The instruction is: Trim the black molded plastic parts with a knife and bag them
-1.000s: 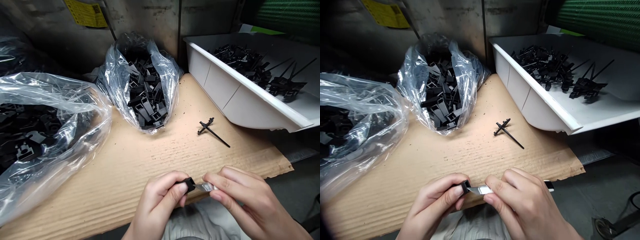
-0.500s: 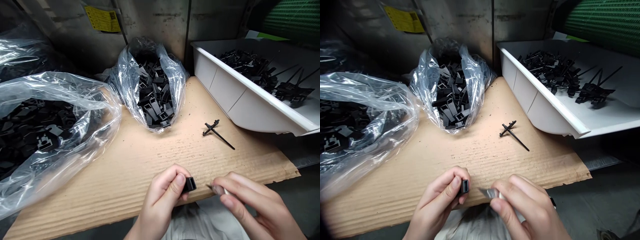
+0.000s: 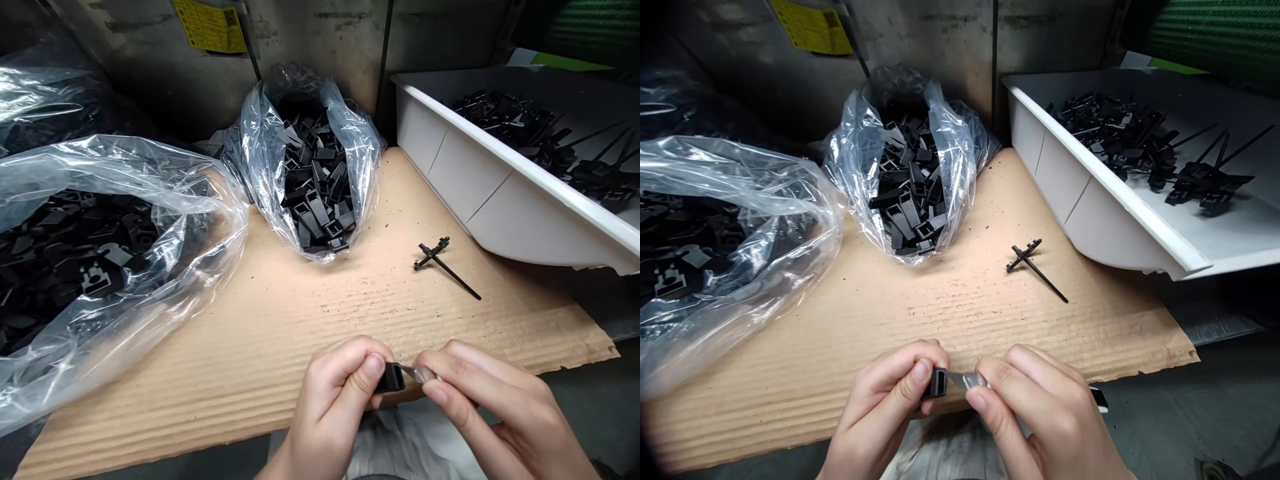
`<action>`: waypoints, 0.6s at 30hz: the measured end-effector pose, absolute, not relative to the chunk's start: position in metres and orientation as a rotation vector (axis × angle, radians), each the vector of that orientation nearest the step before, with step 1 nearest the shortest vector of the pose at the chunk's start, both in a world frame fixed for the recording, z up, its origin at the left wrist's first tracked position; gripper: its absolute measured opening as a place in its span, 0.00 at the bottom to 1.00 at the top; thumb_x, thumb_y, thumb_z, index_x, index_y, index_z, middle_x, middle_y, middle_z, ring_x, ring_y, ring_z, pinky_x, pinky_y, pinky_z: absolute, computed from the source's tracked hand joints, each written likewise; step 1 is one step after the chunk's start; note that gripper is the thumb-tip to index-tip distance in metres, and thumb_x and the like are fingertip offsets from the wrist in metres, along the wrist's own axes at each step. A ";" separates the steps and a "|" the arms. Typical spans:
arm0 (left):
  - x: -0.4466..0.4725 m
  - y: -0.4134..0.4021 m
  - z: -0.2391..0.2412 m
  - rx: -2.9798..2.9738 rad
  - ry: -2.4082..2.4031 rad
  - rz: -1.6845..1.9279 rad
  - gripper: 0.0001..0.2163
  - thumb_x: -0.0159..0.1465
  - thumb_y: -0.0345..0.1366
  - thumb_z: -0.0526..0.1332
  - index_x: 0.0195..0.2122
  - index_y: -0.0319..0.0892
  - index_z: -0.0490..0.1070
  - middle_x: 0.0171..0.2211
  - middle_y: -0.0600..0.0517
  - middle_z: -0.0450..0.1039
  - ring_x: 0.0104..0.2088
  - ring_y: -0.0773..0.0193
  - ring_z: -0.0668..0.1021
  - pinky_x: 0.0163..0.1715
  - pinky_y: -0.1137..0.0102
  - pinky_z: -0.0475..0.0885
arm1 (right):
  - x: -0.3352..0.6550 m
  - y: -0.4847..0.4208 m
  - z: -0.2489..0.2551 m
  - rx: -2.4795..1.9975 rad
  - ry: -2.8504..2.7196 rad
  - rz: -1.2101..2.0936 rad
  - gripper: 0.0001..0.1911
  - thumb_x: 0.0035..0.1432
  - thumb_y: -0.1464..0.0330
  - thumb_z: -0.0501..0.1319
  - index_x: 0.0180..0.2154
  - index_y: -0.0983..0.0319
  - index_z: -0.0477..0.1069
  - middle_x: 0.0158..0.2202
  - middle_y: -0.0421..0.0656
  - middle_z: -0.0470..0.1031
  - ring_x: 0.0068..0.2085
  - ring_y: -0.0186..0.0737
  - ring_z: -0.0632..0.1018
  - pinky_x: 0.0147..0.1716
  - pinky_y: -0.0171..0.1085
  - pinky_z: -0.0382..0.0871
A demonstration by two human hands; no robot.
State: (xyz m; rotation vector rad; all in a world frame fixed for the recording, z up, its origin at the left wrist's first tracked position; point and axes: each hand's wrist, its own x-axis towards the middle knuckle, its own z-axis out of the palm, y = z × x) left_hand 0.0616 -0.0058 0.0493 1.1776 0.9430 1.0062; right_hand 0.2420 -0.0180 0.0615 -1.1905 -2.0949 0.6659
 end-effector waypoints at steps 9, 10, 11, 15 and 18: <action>0.069 -0.010 0.048 1.542 1.146 1.185 0.09 0.67 0.30 0.51 0.33 0.44 0.69 0.24 0.56 0.64 0.25 0.67 0.68 0.27 0.75 0.61 | 0.238 -0.024 0.057 -1.211 -2.010 0.513 0.06 0.60 0.75 0.55 0.37 0.59 0.67 0.25 0.38 0.69 0.26 0.34 0.73 0.26 0.32 0.68; 0.070 -0.011 0.047 1.595 1.148 1.217 0.09 0.67 0.28 0.51 0.34 0.45 0.69 0.25 0.56 0.65 0.26 0.67 0.68 0.28 0.75 0.62 | 0.236 -0.024 0.057 -1.220 -2.014 0.484 0.06 0.61 0.74 0.55 0.38 0.60 0.67 0.25 0.39 0.69 0.26 0.35 0.73 0.25 0.33 0.67; 0.072 -0.011 0.046 1.635 1.150 1.243 0.09 0.66 0.26 0.51 0.36 0.46 0.68 0.26 0.56 0.65 0.26 0.67 0.69 0.29 0.75 0.62 | 0.235 -0.025 0.057 -1.224 -2.023 0.462 0.06 0.61 0.74 0.54 0.38 0.60 0.67 0.25 0.39 0.70 0.26 0.35 0.73 0.25 0.33 0.67; 0.073 -0.010 0.043 1.697 1.161 1.304 0.10 0.64 0.24 0.52 0.37 0.46 0.68 0.26 0.56 0.65 0.28 0.67 0.70 0.31 0.75 0.64 | 0.232 -0.024 0.056 -1.242 -2.068 0.464 0.06 0.61 0.75 0.54 0.37 0.61 0.68 0.25 0.40 0.70 0.26 0.36 0.73 0.25 0.34 0.67; 0.072 -0.010 0.044 1.724 1.168 1.305 0.10 0.64 0.24 0.53 0.37 0.46 0.68 0.26 0.55 0.67 0.27 0.66 0.71 0.30 0.75 0.65 | 0.233 -0.021 0.053 -1.275 -2.050 0.481 0.07 0.62 0.74 0.53 0.35 0.61 0.69 0.24 0.39 0.70 0.26 0.35 0.74 0.24 0.33 0.67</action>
